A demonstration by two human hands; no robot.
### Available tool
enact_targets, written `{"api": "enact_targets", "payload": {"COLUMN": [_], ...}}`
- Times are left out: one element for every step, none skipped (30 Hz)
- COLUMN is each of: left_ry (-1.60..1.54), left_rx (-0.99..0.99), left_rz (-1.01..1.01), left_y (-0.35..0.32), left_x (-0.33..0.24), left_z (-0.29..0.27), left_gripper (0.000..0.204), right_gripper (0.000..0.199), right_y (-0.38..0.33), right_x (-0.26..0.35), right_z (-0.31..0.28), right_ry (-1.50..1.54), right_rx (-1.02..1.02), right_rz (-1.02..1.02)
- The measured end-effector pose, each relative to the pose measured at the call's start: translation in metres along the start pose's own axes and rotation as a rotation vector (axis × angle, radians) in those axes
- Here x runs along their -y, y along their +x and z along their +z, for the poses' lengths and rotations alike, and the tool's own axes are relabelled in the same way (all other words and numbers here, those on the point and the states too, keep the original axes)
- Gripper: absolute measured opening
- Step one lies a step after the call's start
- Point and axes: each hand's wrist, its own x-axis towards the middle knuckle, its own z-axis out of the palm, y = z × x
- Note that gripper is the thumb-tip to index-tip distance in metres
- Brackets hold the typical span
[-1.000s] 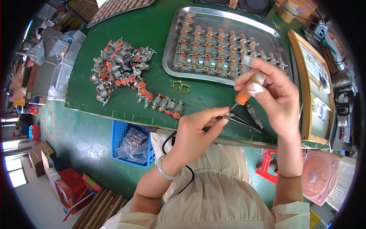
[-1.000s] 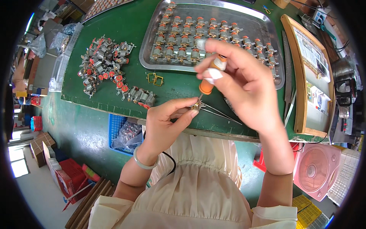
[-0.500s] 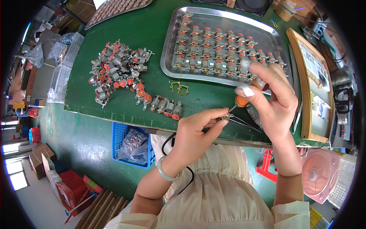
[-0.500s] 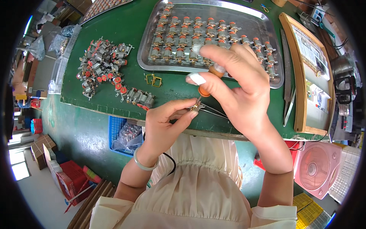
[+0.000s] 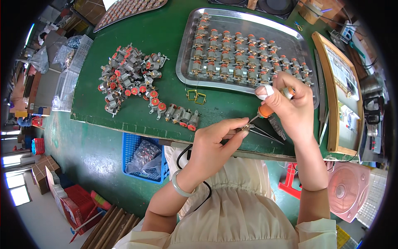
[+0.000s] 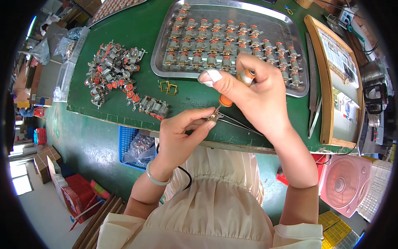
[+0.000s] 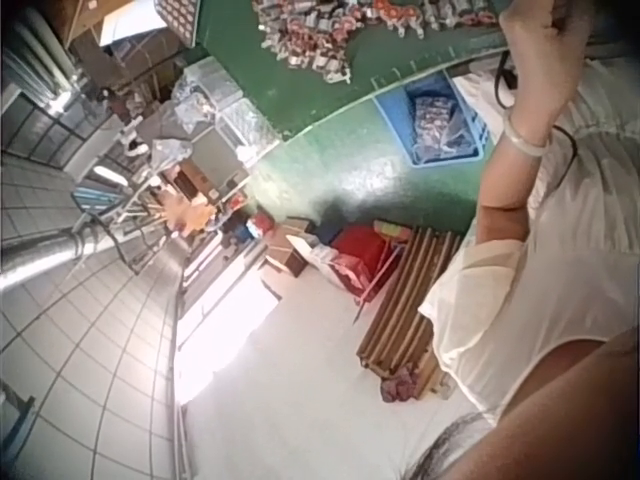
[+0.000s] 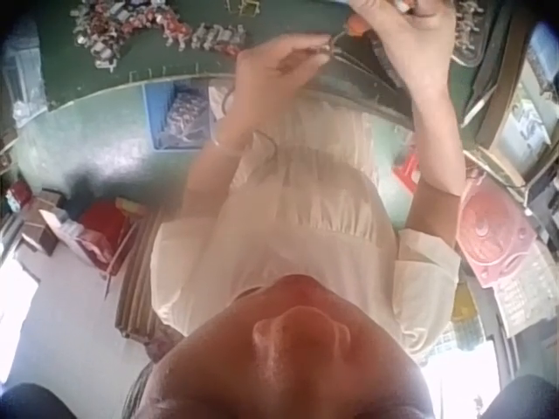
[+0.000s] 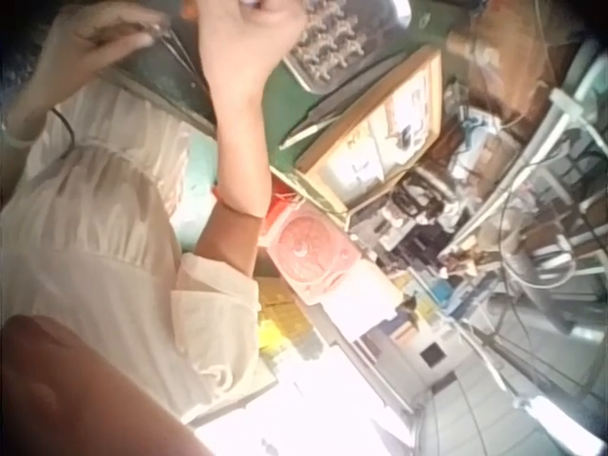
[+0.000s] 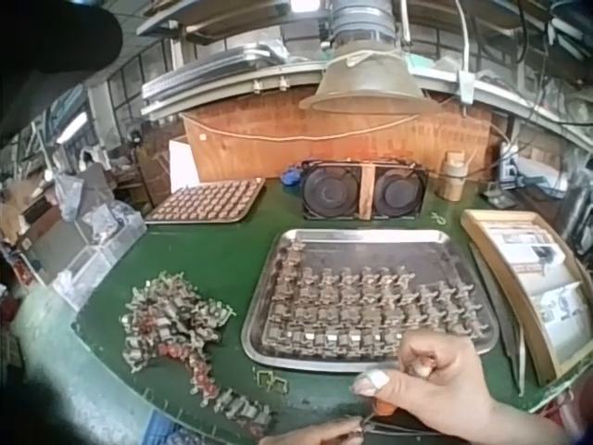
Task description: Assembling small electrical components using a screwdriver and tweezers at a workbench.
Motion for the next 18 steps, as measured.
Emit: {"api": "enact_targets", "payload": {"left_ry": [0.018, 0.034, 0.037, 0.039, 0.04, 0.041, -0.032, -0.105, -0.102, -0.338, -0.573, -0.572, -0.631, -0.689, -0.677, -0.675, -0.707, -0.739], "left_rx": [-0.009, -0.016, -0.015, -0.025, -0.034, -0.033, -0.031, -0.029, -0.035, -0.028, -0.02, -0.022, 0.003, 0.028, 0.026, 0.026, 0.05, 0.075], "left_rz": [0.013, 0.027, 0.029, 0.049, 0.07, 0.073, 0.063, 0.054, 0.054, 0.04, 0.024, 0.03, -0.013, -0.057, -0.063, -0.063, -0.108, -0.153], "left_y": [0.0, 0.0, 0.0, -0.001, -0.001, -0.001, -0.002, -0.002, -0.002, -0.001, 0.0, 0.001, 0.003, 0.005, 0.007, 0.007, 0.008, 0.009], "left_x": [-0.001, -0.002, -0.002, 0.0, 0.002, 0.003, 0.006, 0.007, 0.007, 0.003, 0.0, -0.003, -0.006, -0.009, -0.01, -0.012, -0.015, -0.017], "left_z": [0.0, 0.0, 0.0, 0.0, 0.0, 0.0, -0.001, -0.002, -0.003, -0.003, -0.003, -0.005, -0.007, -0.008, -0.007, -0.008, -0.009, -0.01], "left_gripper": [0.025, 0.024, 0.024, 0.025, 0.026, 0.026, 0.027, 0.027, 0.027, 0.027, 0.027, 0.027, 0.027, 0.027, 0.028, 0.028, 0.029, 0.029], "right_gripper": [0.036, 0.037, 0.037, 0.037, 0.036, 0.035, 0.027, 0.027, 0.024, 0.023, 0.026, 0.025, 0.024, 0.024, 0.024, 0.023, 0.024, 0.024], "right_y": [-0.001, -0.002, -0.005, -0.007, -0.008, -0.01, -0.013, -0.017, -0.021, -0.027, -0.033, -0.039, -0.045, -0.049, -0.05, -0.049, -0.048, -0.047], "right_x": [-0.003, -0.003, 0.003, 0.003, 0.003, 0.002, -0.005, -0.006, -0.006, -0.003, -0.002, 0.002, 0.001, -0.002, -0.004, -0.004, -0.003, -0.003], "right_z": [0.001, 0.002, 0.001, 0.002, 0.002, 0.003, 0.002, 0.002, 0.004, 0.003, 0.002, 0.005, 0.004, 0.004, 0.005, 0.009, 0.013, 0.015], "right_ry": [-0.094, -0.189, -0.145, -0.145, 0.12, 0.384, 0.542, 0.545, 0.624, 0.697, 0.685, 0.633, 0.613, 0.591, 0.639, 0.665, 0.694, 0.723], "right_rx": [-0.044, -0.089, -0.048, -0.049, -0.072, -0.093, -0.089, -0.085, -0.081, -0.081, -0.026, -0.064, -0.023, 0.019, 0.049, 0.058, 0.045, 0.032], "right_rz": [-0.067, -0.133, -0.081, -0.084, -0.07, -0.057, -0.063, -0.064, -0.026, 0.008, 0.044, 0.171, 0.286, 0.401, 0.474, 0.468, 0.456, 0.443]}}
